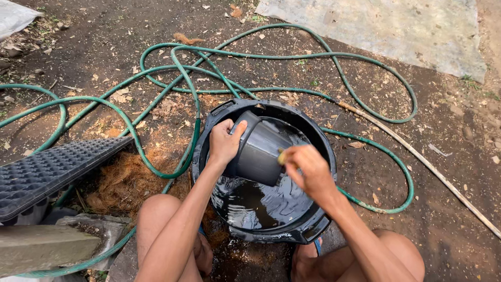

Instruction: The person sits on the ground and washes a black plastic cylindrical part using a sponge and water from a bucket. They scrub the exterior and interior surfaces repeatedly, rinse the part, and place it aside.

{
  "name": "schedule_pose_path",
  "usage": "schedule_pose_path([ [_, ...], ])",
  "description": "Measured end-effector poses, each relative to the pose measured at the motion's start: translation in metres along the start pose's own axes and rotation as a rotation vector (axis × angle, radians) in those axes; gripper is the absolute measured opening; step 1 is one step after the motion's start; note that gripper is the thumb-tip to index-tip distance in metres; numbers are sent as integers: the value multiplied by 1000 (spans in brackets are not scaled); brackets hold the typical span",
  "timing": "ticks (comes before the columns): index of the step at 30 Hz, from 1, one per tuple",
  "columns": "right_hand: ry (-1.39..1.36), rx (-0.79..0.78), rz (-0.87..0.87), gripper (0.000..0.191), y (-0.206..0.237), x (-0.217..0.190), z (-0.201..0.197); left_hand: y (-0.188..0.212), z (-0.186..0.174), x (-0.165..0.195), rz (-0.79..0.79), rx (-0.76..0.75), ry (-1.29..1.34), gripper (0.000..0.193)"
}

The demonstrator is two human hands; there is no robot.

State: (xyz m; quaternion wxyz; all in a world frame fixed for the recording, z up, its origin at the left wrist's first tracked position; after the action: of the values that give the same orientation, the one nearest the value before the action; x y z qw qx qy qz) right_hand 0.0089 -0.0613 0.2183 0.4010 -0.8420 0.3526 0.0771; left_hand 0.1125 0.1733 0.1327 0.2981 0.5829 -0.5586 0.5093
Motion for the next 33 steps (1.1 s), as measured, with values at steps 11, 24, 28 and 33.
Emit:
schedule_pose_path([
  [11, -85, -135, -93, 18, 2, -18, 17, -3, 2, -9, -50, 70, -76, 58],
  [24, -65, -82, 25, 16, 1, -9, 12, 0, 0, -5, -82, 3, -72, 55],
  [28, -131, -178, -41, 20, 1, -27, 20, 1, -5, -15, -138, 15, -119, 57],
  [33, -77, -200, -112, 19, -1, -30, 22, 1, -2, -17, -185, 39, 56, 55],
])
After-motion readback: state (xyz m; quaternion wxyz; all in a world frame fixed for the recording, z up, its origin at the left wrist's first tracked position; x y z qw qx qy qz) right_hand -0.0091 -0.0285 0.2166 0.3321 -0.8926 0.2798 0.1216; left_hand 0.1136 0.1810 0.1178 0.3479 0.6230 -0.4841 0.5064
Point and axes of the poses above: each hand's wrist, its own y-axis away from the middle knuckle, its own z-axis out of the palm, x = y × z, the point moved 4 cm from there along -y, towards the middle knuckle, and after that the axes turned 7 degrees about -y, right-handed, at the moved point
